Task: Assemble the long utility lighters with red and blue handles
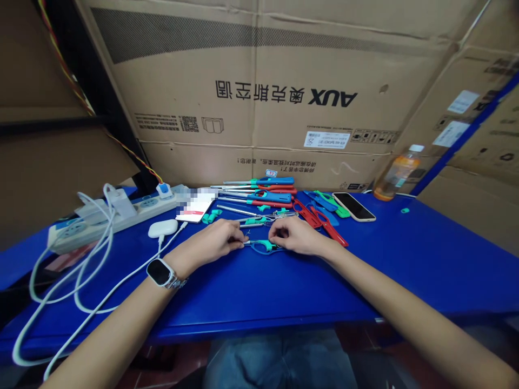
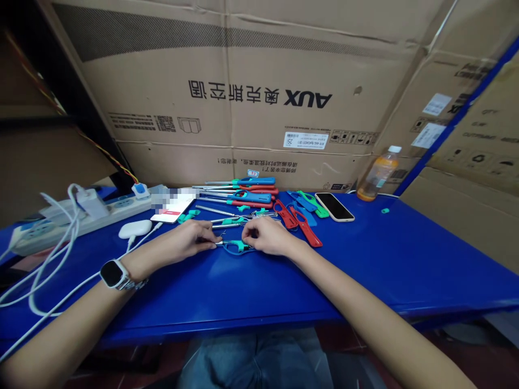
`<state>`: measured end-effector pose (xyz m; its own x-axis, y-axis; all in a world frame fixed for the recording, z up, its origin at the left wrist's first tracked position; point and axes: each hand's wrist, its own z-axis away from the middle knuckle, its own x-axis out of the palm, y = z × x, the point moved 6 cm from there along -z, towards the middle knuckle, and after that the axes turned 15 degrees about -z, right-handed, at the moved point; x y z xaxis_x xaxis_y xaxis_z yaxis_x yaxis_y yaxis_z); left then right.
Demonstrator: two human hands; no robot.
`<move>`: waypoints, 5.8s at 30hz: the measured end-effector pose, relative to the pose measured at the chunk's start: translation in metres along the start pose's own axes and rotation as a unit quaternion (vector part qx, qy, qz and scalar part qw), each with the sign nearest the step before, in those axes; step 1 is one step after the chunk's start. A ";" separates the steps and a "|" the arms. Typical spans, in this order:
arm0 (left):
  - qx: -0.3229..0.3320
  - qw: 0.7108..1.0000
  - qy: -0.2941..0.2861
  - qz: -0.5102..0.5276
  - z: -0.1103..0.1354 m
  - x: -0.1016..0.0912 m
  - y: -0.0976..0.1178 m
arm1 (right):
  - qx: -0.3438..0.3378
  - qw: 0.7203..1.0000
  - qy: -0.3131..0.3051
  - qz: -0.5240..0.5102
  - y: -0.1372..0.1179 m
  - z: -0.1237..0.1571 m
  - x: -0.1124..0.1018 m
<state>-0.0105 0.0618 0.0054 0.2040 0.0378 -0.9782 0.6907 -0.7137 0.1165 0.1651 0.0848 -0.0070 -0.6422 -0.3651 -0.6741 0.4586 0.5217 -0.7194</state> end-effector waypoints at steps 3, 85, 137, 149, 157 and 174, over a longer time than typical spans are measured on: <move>0.004 1.000 -0.003 -0.008 0.000 0.000 0.001 | -0.002 1.000 -0.001 -0.008 -0.001 0.001 0.000; 0.029 0.995 0.067 -0.062 -0.037 -0.011 0.039 | 0.152 0.936 0.224 0.223 0.027 0.060 -0.082; 0.115 0.965 0.198 -0.130 -0.048 -0.023 0.033 | -0.040 0.972 0.155 -0.171 -0.004 0.058 -0.034; 0.132 0.971 0.140 -0.139 -0.099 -0.003 0.051 | 0.109 0.950 0.257 0.140 0.018 0.086 -0.062; 0.051 0.981 0.140 -0.126 -0.146 0.008 0.053 | 0.237 0.903 0.312 0.177 0.053 0.089 -0.090; 0.067 0.982 0.083 -0.157 -0.198 0.022 0.067 | 0.205 0.903 0.244 0.290 0.099 0.029 -0.132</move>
<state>0.1774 0.1530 0.0256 0.1130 0.3763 -0.9196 0.6430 -0.7333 -0.2210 0.3132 0.1625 0.0059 -0.3690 0.3124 -0.8754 0.9291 0.1511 -0.3377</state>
